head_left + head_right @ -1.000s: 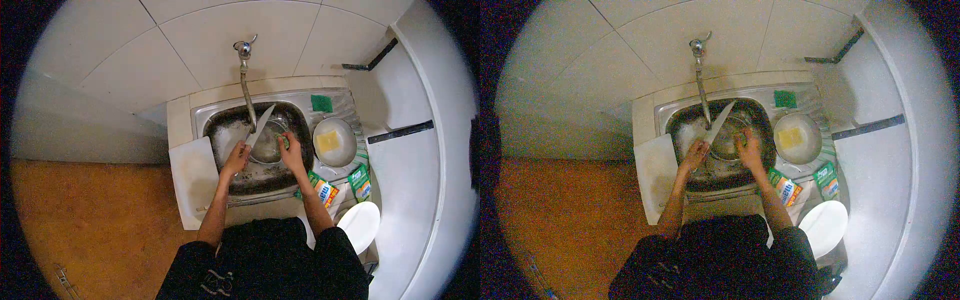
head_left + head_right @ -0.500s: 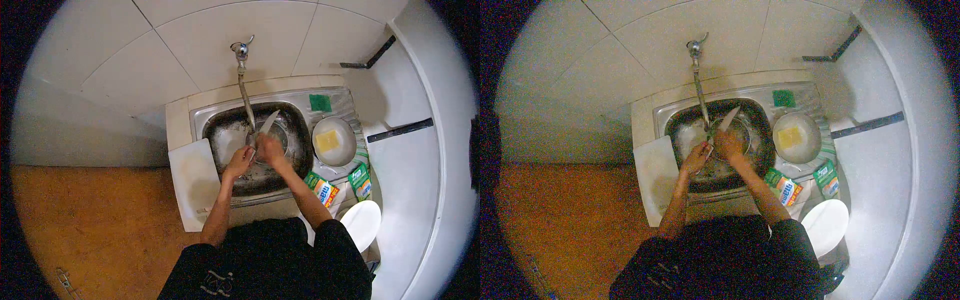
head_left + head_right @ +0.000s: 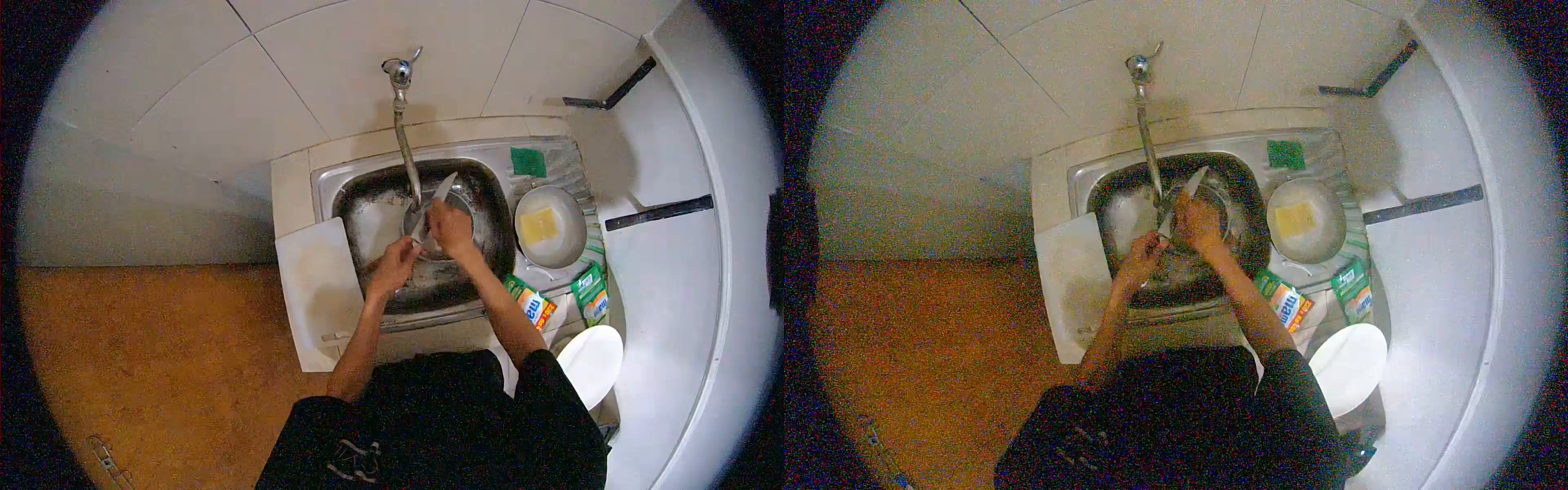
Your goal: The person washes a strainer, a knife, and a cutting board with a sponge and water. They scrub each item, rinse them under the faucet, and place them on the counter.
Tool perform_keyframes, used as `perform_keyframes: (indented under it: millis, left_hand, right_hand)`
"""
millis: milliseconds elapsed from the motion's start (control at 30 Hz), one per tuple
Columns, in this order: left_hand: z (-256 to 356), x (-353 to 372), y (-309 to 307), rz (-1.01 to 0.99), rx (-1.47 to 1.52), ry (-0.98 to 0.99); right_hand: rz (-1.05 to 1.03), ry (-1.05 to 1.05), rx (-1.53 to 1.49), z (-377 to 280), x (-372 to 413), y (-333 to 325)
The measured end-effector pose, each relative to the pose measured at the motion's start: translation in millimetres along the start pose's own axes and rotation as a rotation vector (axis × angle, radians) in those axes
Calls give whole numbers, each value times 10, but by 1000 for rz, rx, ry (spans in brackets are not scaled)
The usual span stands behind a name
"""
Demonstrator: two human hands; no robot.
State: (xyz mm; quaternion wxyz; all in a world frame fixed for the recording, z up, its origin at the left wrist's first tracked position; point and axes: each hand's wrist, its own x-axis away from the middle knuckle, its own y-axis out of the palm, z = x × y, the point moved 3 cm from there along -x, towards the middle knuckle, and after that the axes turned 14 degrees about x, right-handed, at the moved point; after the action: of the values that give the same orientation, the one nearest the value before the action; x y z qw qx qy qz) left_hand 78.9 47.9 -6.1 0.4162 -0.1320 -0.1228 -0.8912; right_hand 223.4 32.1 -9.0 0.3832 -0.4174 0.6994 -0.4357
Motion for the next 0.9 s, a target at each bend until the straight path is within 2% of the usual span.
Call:
perform_keyframes:
  millis: [33, 67, 100, 133, 167, 233, 267, 300, 367, 400, 433, 500, 567, 633, 667, 700, 767, 800, 833, 867, 900]
  left_hand:
    - [44, 23, -5, 48, -91, 55]
    - [72, 35, -1, 97, -179, 108]
    - [-28, -33, -51, 96, -175, 109]
    - [-209, -135, -133, 18, -203, 134]
    - [-331, -157, -172, -59, -234, 154]
    - [88, 41, -40, -9, -272, 105]
    - [246, 108, -11, 37, -308, 61]
    - [158, 48, -64, 34, -314, 68]
    - [-125, -86, -136, 33, -363, 166]
    - [-109, -79, -115, 30, -357, 162]
    - [-76, -73, -105, 6, -279, 205]
    - [-47, -43, -126, -15, -212, 250]
    - [-36, -63, -145, 95, -410, 290]
    - [-97, -160, -209, 51, -419, 309]
    - [-151, -146, -212, 8, -433, 308]
    - [-106, -109, -164, 6, -432, 300]
    - [-4, -75, -133, 27, -173, 258]
    - [-63, -66, -190, 26, -180, 258]
    - [-164, -131, -258, 17, -328, 226]
    - [-90, -175, -236, 10, -470, 193]
    - [-52, -165, -206, 8, -463, 192]
  right_hand:
    - [6, -2, 1, -31, 69, 38]
    - [-41, -126, -11, -168, 166, 18]
    - [-92, -250, -22, -246, 225, 11]
    - [-55, -282, -110, -225, 241, -3]
    - [-62, -279, -113, -140, 224, 28]
    - [-87, -24, 0, 120, 61, 143]
    - [-81, -14, -16, 110, 45, 165]
    - [-72, -12, -17, 80, 90, 274]
    - [-55, -232, 45, -59, 281, 496]
    - [-178, -277, 44, -101, 256, 346]
    - [-185, -274, 42, -88, 189, 204]
    - [-126, 85, -65, 41, 5, 39]
    - [-47, 38, 47, -33, 92, 187]
    - [-189, -175, -41, -171, 239, 261]
    - [-107, -251, -24, -219, 200, 106]
    - [-114, -248, -27, -154, 142, 117]
    - [-28, -44, -38, 15, -3, 146]
    - [-57, -41, 29, -46, -6, 217]
    - [-43, -41, 31, -90, 15, 244]
    - [20, -160, -25, -185, 113, 212]
    - [68, -275, -84, -242, 215, 192]
